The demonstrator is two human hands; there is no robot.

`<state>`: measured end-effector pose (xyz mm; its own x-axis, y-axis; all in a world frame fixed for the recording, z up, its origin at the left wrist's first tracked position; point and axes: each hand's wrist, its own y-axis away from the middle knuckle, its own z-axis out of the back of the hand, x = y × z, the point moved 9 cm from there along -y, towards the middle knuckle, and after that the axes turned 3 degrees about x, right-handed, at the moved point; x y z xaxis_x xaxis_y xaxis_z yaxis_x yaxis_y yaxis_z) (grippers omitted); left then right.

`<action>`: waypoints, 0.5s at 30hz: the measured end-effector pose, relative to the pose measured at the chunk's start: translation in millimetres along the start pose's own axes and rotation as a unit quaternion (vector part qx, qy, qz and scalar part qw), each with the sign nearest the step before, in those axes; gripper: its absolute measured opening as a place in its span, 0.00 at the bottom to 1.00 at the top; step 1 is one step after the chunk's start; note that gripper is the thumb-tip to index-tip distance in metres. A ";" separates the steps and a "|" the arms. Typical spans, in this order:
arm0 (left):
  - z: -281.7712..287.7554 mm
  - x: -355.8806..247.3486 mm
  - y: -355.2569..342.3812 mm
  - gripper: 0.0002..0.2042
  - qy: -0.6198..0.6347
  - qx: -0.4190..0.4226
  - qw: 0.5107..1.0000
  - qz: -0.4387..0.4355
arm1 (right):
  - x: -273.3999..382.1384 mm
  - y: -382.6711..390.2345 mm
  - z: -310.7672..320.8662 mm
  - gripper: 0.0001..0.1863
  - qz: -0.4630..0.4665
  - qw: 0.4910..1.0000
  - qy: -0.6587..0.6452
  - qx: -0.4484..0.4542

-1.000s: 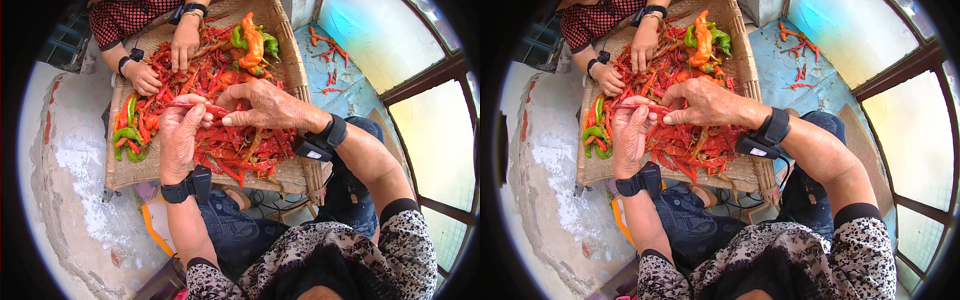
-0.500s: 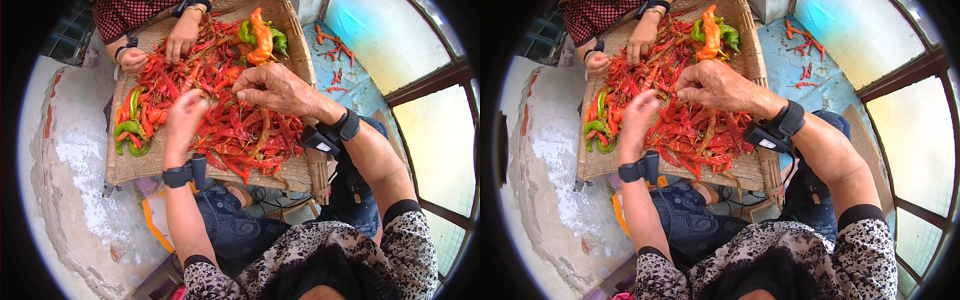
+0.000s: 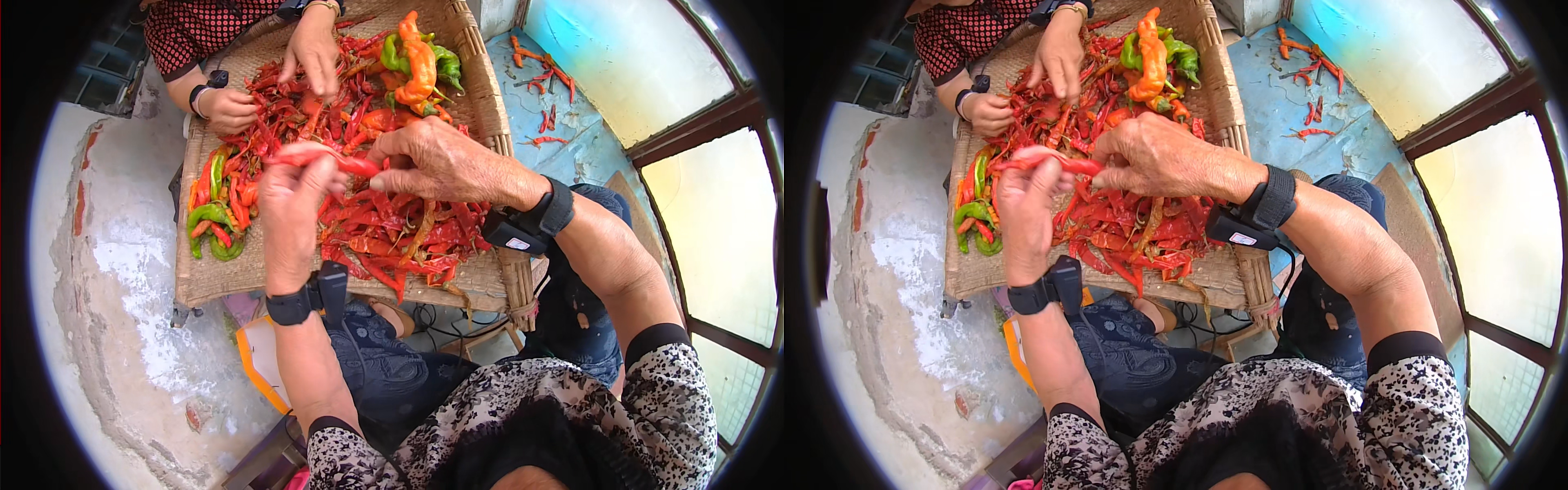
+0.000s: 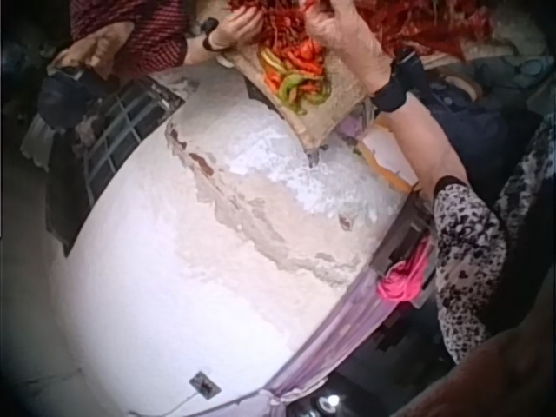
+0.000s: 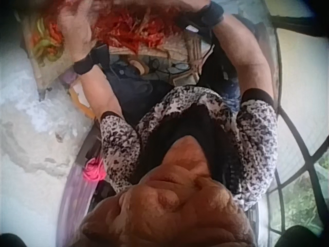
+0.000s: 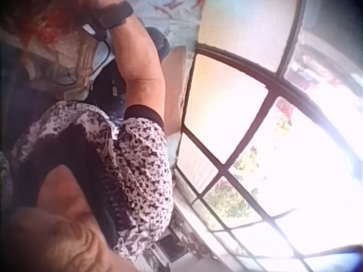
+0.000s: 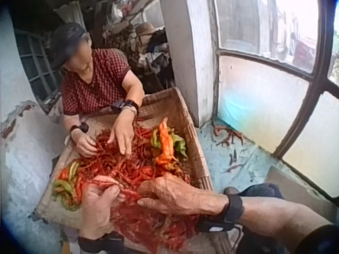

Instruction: Peeling and removing stems from red chili peppers in a basket.

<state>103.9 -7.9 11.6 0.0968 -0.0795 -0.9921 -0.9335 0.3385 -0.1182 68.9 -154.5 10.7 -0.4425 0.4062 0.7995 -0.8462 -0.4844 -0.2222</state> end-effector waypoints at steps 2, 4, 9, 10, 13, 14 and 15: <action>29.9 -5.4 -18.0 0.06 0.039 -0.087 0.994 -0.052 | -3.3 1.1 8.4 0.16 0.007 1.000 -0.002 -0.028; 81.7 9.1 -20.7 0.10 0.076 -0.181 0.980 -0.038 | 3.7 -0.9 15.5 0.15 0.010 0.998 0.009 -0.054; 39.0 46.9 -0.6 0.14 -0.459 0.022 0.885 0.073 | -8.0 2.3 11.3 0.13 0.025 0.998 0.012 -0.051; 16.2 43.0 4.3 0.12 -0.467 0.079 0.881 0.006 | -7.2 1.6 11.1 0.13 0.023 0.999 0.010 -0.047; -1.7 37.5 18.2 0.08 -0.536 0.137 0.828 -0.094 | -2.2 0.9 7.8 0.12 0.015 0.999 -0.002 -0.034; -7.1 32.6 17.2 0.06 -0.595 0.136 0.781 -0.136 | -3.0 -0.7 9.9 0.12 0.008 1.000 -0.002 -0.030; -6.7 29.8 15.9 0.06 -0.594 0.136 0.781 -0.138 | -4.2 -0.3 10.4 0.12 0.009 0.999 0.001 -0.031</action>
<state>89.6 -11.2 -19.6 0.6846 0.6863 -0.2457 -0.7279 0.6619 -0.1791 74.2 -164.1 13.3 -0.4579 0.3988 0.7945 -0.8551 -0.4420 -0.2709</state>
